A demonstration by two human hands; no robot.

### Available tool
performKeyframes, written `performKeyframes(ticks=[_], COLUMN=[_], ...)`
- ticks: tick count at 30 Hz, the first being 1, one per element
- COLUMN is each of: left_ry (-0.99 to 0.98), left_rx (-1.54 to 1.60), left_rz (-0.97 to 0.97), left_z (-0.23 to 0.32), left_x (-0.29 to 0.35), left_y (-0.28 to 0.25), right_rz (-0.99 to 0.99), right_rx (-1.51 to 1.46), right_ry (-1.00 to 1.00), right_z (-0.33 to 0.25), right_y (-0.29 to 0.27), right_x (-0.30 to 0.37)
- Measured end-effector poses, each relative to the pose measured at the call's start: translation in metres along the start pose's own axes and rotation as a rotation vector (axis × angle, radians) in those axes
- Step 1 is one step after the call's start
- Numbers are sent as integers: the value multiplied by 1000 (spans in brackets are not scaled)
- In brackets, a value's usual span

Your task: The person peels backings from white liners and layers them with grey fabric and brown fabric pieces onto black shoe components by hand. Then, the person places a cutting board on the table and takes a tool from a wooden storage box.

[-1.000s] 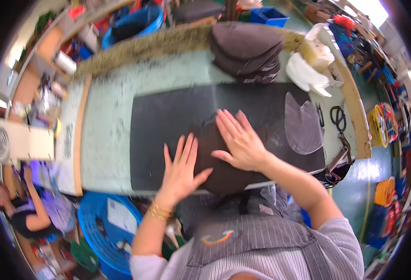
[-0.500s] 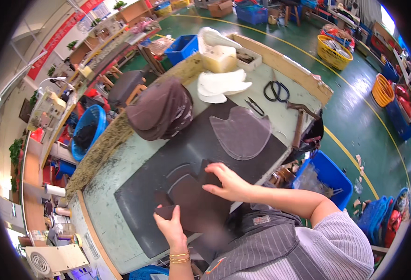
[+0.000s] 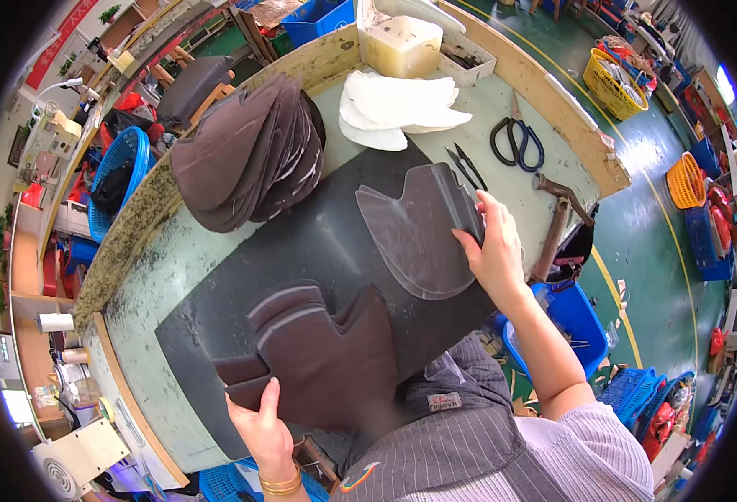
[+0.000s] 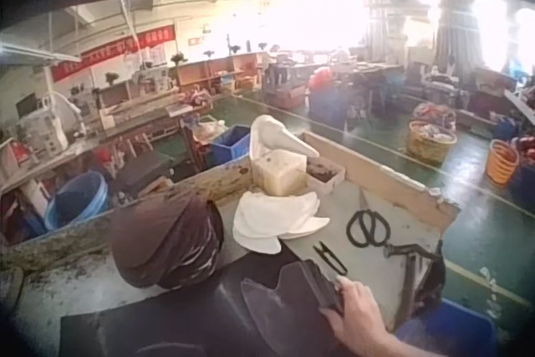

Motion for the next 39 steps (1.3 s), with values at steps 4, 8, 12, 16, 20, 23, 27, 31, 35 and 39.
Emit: performKeyframes(ticks=[4, 8, 12, 16, 20, 23, 27, 31, 35, 39], left_ry=[181, 272, 178, 315, 576, 692, 988, 1000, 918, 355], left_rx=[-10, 288, 357, 113, 105, -489, -134, 30, -215, -315], left_rz=[-171, -170, -312, -306, -74, 320, 458, 135, 504, 701], left_z=[50, 148, 143, 90, 66, 95, 92, 42, -28, -148], left_x=[-13, -47, -199, -291, -311, -257, -208, -80, 49, 129], left_y=[7, 86, 135, 170, 155, 167, 153, 25, -114, -179], right_rz=[38, 86, 200, 264, 86, -23, -220, -375, -500, -581], right_rx=[-21, -192, -226, 455, 66, -24, -156, -236, -259, -266], right_ry=[-214, -206, 28, -289, -231, -423, -585, -739, -886, -956], right_z=[-9, 9, 63, 99, 42, 6, -60, -102, -134, -175], right_y=[0, -5, -31, -64, -46, -28, 5, 39, 49, 45], right_x=[-8, -34, -97, -118, -104, -80, -37, 10, 40, 73])
Point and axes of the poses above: each hand's wrist, its own x-axis away from the middle knuckle, its own y-axis out of the palm, z = x × y, the point moved 2 cm from there along -x, towards the middle knuckle, and after that the axes turned 14 degrees about z, right-handed, at the moved point
